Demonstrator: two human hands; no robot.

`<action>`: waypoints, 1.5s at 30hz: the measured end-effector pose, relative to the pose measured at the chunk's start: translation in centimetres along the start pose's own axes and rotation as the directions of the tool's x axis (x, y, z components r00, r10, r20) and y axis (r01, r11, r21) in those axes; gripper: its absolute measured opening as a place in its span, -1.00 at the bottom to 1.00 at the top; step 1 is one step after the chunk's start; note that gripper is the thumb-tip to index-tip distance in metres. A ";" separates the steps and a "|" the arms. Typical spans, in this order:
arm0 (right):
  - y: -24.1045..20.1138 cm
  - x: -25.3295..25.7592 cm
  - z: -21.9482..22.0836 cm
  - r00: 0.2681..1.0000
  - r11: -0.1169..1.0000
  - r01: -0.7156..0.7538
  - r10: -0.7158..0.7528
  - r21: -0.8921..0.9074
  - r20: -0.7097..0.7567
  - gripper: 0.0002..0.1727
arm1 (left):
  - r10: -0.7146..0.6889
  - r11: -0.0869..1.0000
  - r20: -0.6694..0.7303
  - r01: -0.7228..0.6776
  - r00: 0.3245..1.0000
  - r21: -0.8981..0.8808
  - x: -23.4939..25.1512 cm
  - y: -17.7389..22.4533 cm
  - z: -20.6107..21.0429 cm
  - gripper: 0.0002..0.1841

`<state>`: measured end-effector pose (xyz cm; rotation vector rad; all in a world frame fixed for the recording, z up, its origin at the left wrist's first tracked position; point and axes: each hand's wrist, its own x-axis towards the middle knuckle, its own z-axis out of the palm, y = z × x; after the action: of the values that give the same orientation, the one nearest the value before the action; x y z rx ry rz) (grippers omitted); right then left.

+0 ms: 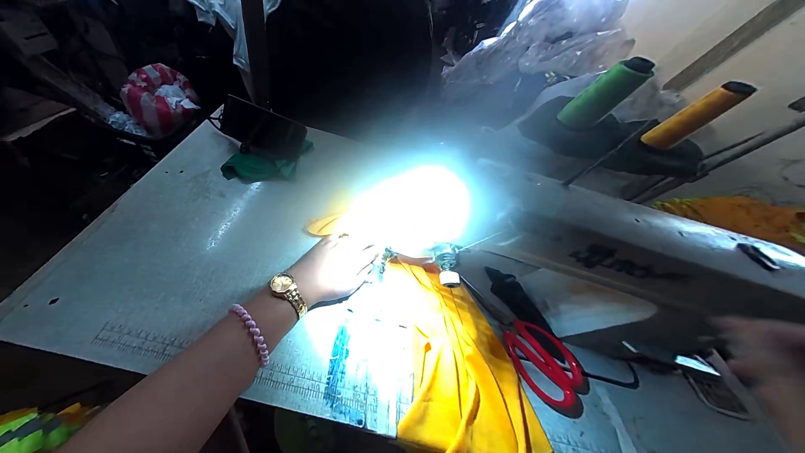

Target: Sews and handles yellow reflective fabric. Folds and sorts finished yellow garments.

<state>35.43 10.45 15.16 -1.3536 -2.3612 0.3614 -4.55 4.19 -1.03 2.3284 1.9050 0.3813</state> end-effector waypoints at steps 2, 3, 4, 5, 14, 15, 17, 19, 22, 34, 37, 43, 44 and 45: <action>-0.5 -1.3 5.0 0.924 0.999 0.026 -0.011 -0.034 0.382 -0.42 | 0.056 0.998 -0.089 -0.053 0.994 0.032 0.6 -0.2 0.3 -0.61; -1.9 -2.0 8.4 0.868 0.998 -0.016 0.046 -0.065 0.495 -0.35 | 0.070 0.997 -0.076 -0.069 0.995 0.023 0.9 -0.2 0.2 -0.61; -2.9 -2.3 11.5 0.827 0.994 -0.043 0.094 -0.104 0.555 -0.34 | 0.062 0.998 -0.022 -0.062 0.998 0.013 1.1 -0.3 0.2 -0.57; -3.5 -2.3 14.2 0.838 0.991 -0.039 0.101 -0.127 0.536 -0.44 | 0.018 1.000 0.068 -0.018 0.997 -0.001 1.2 -0.5 -0.1 -0.52; -2.5 3.6 16.5 0.957 0.975 0.182 -0.206 -0.130 -0.203 -0.45 | -0.400 0.916 -0.024 0.401 0.916 0.024 -2.5 -5.7 -2.6 -0.51; -1.5 2.7 15.4 0.977 0.972 0.141 -0.167 -0.188 -0.134 -0.50 | -0.418 0.907 -0.028 0.419 0.908 0.044 -3.5 -5.6 -2.8 -0.52; 0.4 0.5 13.5 0.999 0.960 -0.011 0.025 -0.281 0.045 -0.57 | -0.434 0.898 -0.057 0.437 0.899 0.060 -5.2 -4.6 -3.0 -0.54; 1.9 -1.2 12.5 0.952 0.907 -0.163 0.247 -0.389 0.178 -0.56 | -0.432 0.893 -0.108 0.441 0.895 0.085 -6.5 -3.7 -2.5 -0.56; 3.2 -2.7 12.8 0.938 0.875 -0.208 0.305 -0.438 0.164 -0.49 | -0.387 0.901 -0.280 0.425 0.879 0.091 -7.5 -3.2 -1.4 -0.69; -5.5 -3.7 13.6 0.781 0.984 -0.174 0.114 0.038 0.614 -0.54 | -0.307 0.936 -0.402 0.349 0.863 0.033 -8.1 -4.1 -0.6 -0.89; -9.2 -5.1 17.6 0.495 0.419 -0.707 -0.282 0.570 0.822 -0.25 | -0.296 0.938 -0.408 0.343 0.863 0.044 -8.1 -4.3 -0.5 -0.91; -13.9 -2.6 23.0 0.385 0.009 -0.899 -0.460 0.438 0.800 -0.15 | -0.292 0.938 -0.414 0.342 0.862 0.051 -8.2 -4.4 0.0 -0.89; -14.2 -2.0 23.6 0.409 -0.018 -0.896 -0.423 0.443 0.809 -0.17 | -0.294 0.937 -0.412 0.345 0.863 0.055 -8.2 -4.4 0.0 -0.89; -14.4 -1.4 24.0 0.443 -0.053 -0.887 -0.376 0.458 0.814 -0.21 | -0.295 0.936 -0.406 0.347 0.865 0.058 -8.2 -4.4 0.1 -0.89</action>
<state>14.11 1.34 -0.59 -0.8266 -0.9713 2.8591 -10.22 -2.89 -3.17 2.0593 2.5252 0.7544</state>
